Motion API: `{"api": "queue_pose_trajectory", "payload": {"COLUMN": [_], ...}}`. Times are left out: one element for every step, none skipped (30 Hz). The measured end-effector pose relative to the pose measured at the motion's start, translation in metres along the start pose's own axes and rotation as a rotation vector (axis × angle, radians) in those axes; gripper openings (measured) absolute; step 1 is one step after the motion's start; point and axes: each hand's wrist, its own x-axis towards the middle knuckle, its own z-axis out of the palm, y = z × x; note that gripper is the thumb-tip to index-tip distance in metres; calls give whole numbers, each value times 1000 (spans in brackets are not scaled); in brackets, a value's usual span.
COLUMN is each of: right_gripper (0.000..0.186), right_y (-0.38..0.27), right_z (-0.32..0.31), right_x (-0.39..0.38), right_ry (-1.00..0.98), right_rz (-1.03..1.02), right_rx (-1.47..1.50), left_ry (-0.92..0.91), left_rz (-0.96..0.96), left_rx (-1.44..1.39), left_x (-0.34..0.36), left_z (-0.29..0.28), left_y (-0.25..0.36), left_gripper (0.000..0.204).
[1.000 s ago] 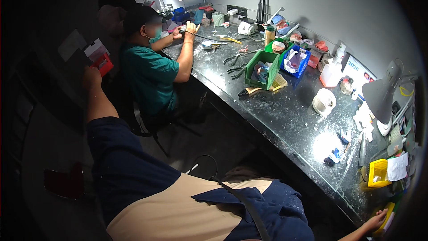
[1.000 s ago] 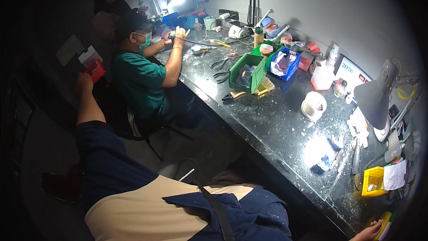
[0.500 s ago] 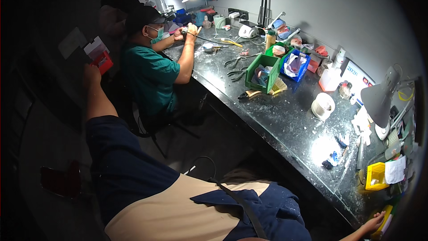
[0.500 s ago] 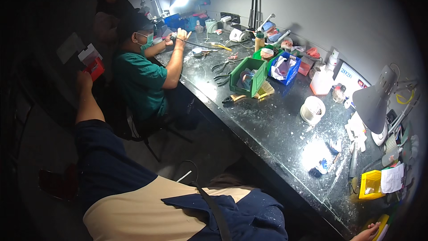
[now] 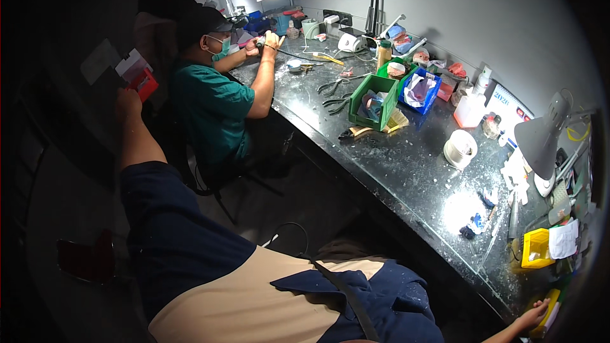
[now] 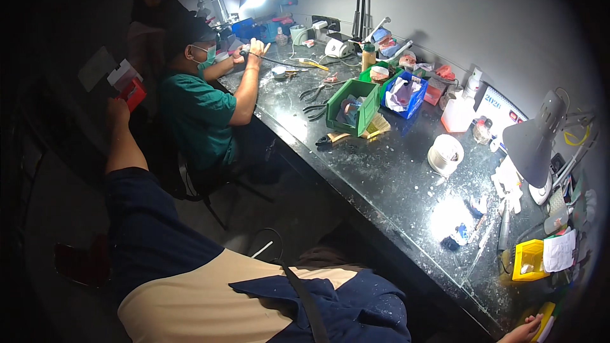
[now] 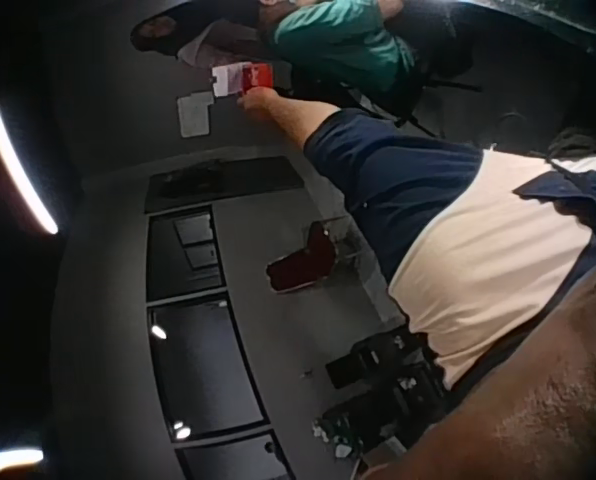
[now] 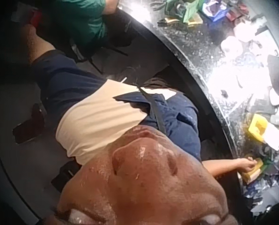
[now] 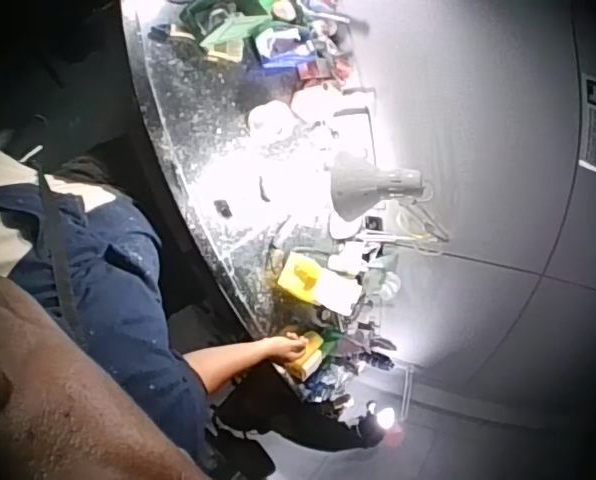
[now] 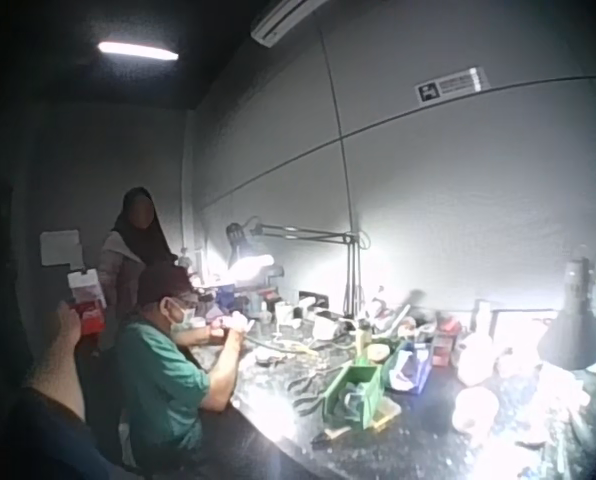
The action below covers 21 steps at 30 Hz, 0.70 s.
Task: The person fits a dental prosthesis onto a plaster mold by hand, grinds a dental piece using a rotary handpiece, and carves an acrylic denture base with a metal tool.
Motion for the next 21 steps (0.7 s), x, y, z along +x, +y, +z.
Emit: {"api": "queue_pose_trajectory", "payload": {"right_gripper": [51, 51, 51, 52, 52, 52, 52, 52, 52, 52, 52, 52, 52, 52, 52, 52, 52, 52, 52, 52, 52], "right_y": [0, 0, 1, 0, 1, 1, 5, 8, 11, 13, 15, 15, 15, 13, 12, 10, 8, 8, 7, 5, 4], "right_z": [1, 2, 3, -8, -8, -9, -8, -6, -4, -2, -2, -2, -1, -4, -9, -5, -1, 3, 5, 2, 2], "right_x": [1, 1, 0, 2, 5, 7, 9, 10, 10, 11, 9, 10, 8, 9, 10, 9, 8, 7, 6, 5, 4], "right_ry": [-2, -4, -7, 2, 2, 8, 9, 9, 4, 8, 9, 10, 12, 19, 23, 24, 18, 17, 15, 15, 16], "right_rz": [2, 4, 3, -15, -28, -24, -23, -17, -8, -1, 2, 9, 11, 15, 16, 18, 20, 25, 32, 30, 31], "right_rx": [-23, -44, -40, -53, -54, -48, -48, -44, -43, -38, -42, -43, -42, -43, -48, -44, -46, -44, -39, -50, -51], "left_ry": [25, 52, 55, 35, 30, 26, 35, 43, 44, 45, 43, 40, 30, 20, 17, 21, 24, 32, 58, 72, 70], "left_rz": [25, 49, 45, 49, 47, 43, 45, 48, 44, 42, 43, 44, 47, 50, 53, 31, 10, 13, 1, -7, 0], "left_rx": [-23, -46, -44, -43, -37, -45, -49, -55, -62, -52, -39, -43, -46, -49, -58, -69, -81, -90, -113, -136, -140], "left_x": [5, 10, 13, 6, 7, 5, 6, 8, 10, 13, 12, 13, 14, 15, 15, 20, 25, 31, 36, 35, 35], "left_z": [1, 2, 1, 14, 18, 22, 26, 29, 32, 35, 39, 43, 46, 49, 53, 53, 53, 50, 46, 48, 49], "left_y": [2, 2, 0, 14, 18, 18, 15, 12, 10, 9, 10, 12, 15, 18, 20, 17, 13, 9, 2, 6, 11], "left_gripper": [46, 46, 46, 46, 46, 46, 46, 47, 47, 47, 48, 48, 47, 47, 47, 46, 44, 44, 47, 50, 50]}}
